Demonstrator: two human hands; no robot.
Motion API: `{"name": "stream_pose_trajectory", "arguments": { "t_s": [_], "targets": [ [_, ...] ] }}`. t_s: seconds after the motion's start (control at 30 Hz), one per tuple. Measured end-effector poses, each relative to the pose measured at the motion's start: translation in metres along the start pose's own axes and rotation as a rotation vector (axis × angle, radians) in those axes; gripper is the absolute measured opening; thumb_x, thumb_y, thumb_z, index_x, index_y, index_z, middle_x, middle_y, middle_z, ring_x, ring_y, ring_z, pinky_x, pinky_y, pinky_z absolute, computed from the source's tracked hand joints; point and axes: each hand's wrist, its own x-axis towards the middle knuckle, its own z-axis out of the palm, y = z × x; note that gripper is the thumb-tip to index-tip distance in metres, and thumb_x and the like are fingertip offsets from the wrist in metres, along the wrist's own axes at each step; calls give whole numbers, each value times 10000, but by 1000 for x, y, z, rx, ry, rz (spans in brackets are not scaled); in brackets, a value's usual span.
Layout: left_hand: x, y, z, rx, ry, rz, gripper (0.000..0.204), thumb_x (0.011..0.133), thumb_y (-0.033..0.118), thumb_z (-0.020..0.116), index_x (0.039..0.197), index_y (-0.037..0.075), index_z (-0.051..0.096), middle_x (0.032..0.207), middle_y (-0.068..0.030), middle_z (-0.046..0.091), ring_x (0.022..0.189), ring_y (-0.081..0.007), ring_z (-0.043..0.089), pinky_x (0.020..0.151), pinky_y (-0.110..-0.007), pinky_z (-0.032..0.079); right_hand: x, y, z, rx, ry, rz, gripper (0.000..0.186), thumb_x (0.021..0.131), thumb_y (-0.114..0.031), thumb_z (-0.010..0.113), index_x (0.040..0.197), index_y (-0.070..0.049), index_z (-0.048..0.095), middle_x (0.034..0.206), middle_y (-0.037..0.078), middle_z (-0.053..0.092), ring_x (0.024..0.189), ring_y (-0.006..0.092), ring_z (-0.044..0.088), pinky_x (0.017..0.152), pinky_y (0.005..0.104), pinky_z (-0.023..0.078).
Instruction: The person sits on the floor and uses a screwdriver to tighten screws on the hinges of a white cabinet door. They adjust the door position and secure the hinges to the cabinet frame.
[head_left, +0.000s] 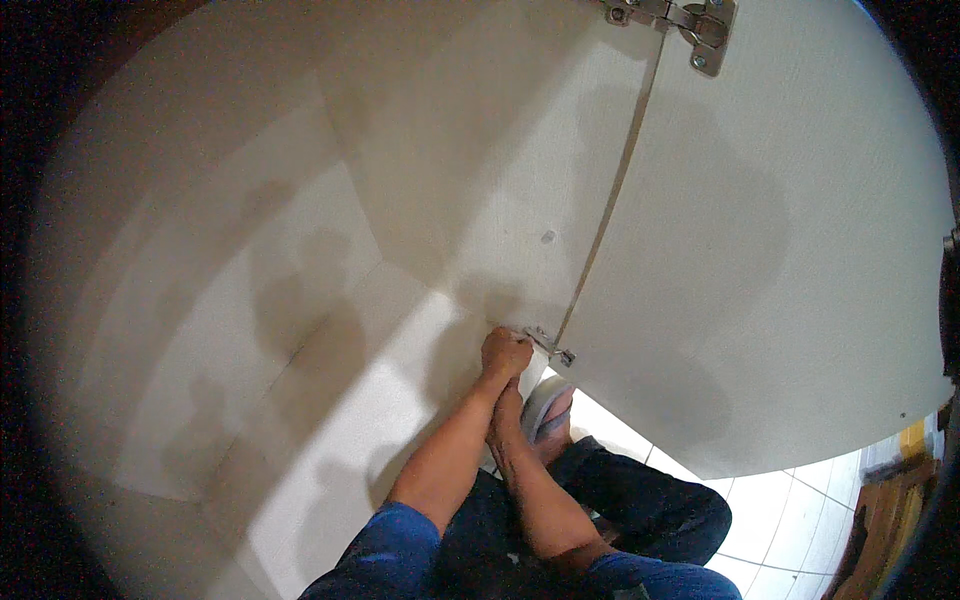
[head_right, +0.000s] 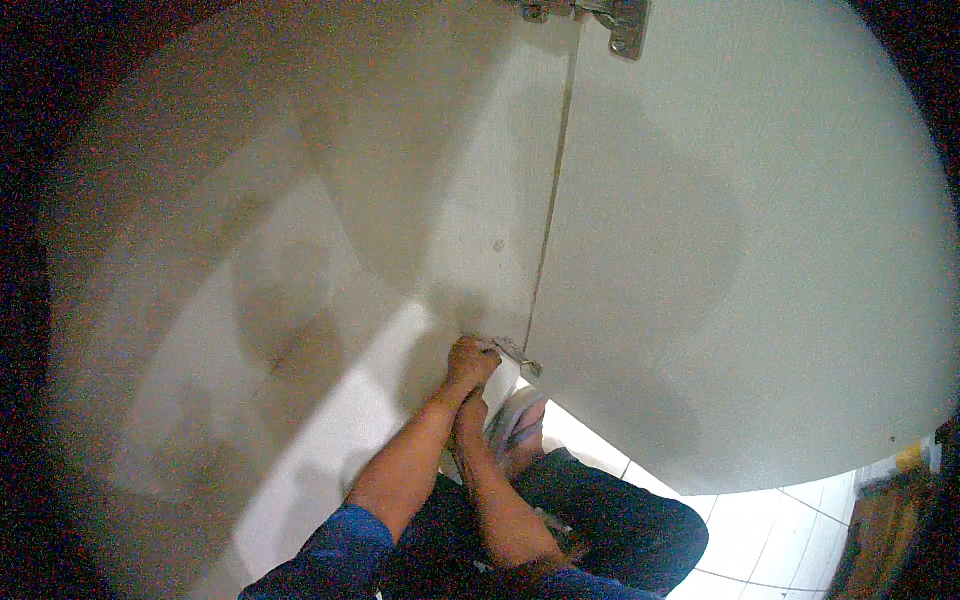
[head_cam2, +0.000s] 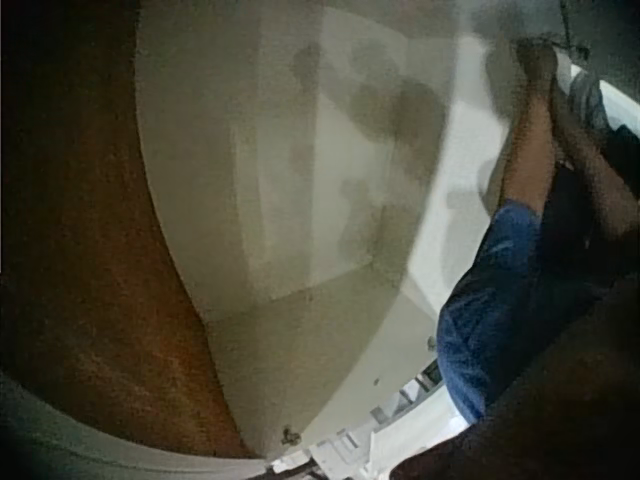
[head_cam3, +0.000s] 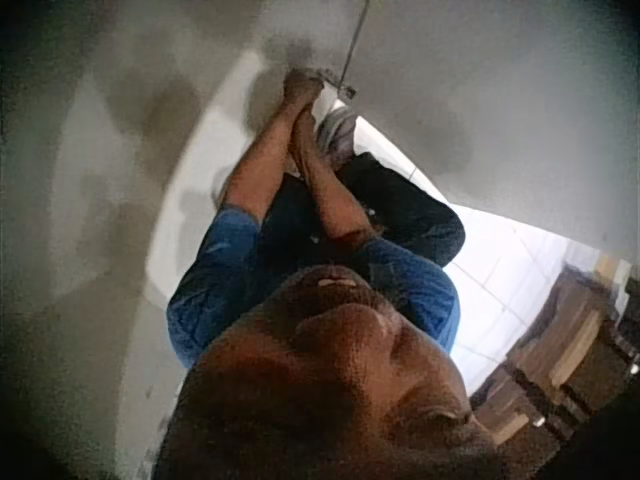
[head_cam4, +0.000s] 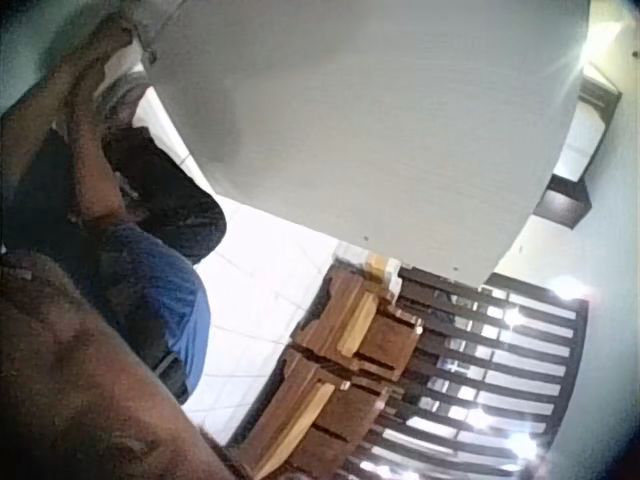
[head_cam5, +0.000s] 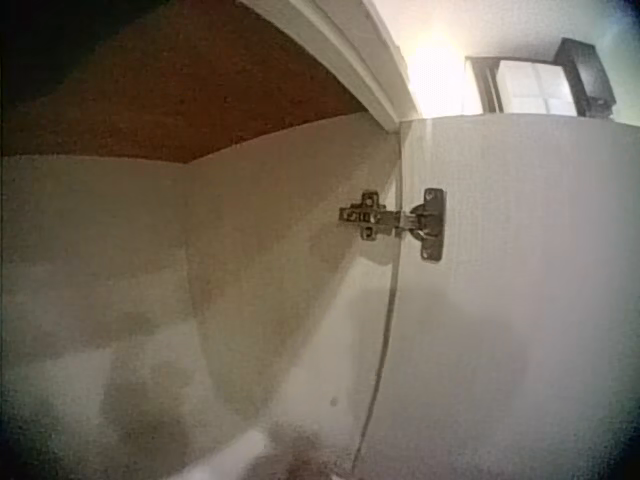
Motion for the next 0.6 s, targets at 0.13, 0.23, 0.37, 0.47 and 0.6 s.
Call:
{"name": "stream_pose_trajectory", "arguments": {
  "t_s": [0.13,0.23,0.37,0.47,0.6],
  "targets": [
    [-2,9,-3,58,-34,-4,420,810,295,705,998,-80,699,1036,-298,696,1001,-446,678,913,-487,536,2,3,-2,134,-40,50,628,1027,-578,447,1163,6,633,995,110,668,840,267,622,711,441,499],
    [-9,21,-4,157,26,-20,405,824,292,692,993,-77,699,1049,-299,694,1011,-437,678,920,-490,533,-9,-5,-7,290,-234,39,509,1051,-513,440,1238,-60,581,977,74,635,819,245,607,706,402,509],
    [-22,31,-5,135,78,-27,408,846,304,680,1010,-69,696,1070,-300,691,1034,-429,677,929,-480,534,-21,-20,-10,495,-363,-33,430,1058,-461,441,1250,-95,559,967,59,604,835,249,598,716,398,520],
    [-29,28,-2,143,36,-73,400,852,299,671,1042,-52,695,1106,-285,691,1064,-425,668,955,-468,527,-26,-25,-17,463,-380,74,422,1057,-457,438,1251,-103,559,1007,69,629,872,260,611,746,390,529],
    [-32,0,6,104,-104,-44,381,889,297,628,1109,-6,698,1191,-243,683,1118,-430,641,1010,-475,496,-37,-15,-33,407,-481,183,428,1058,-454,430,1253,-96,560,1091,79,651,913,265,631,764,392,542]
  ]
}}
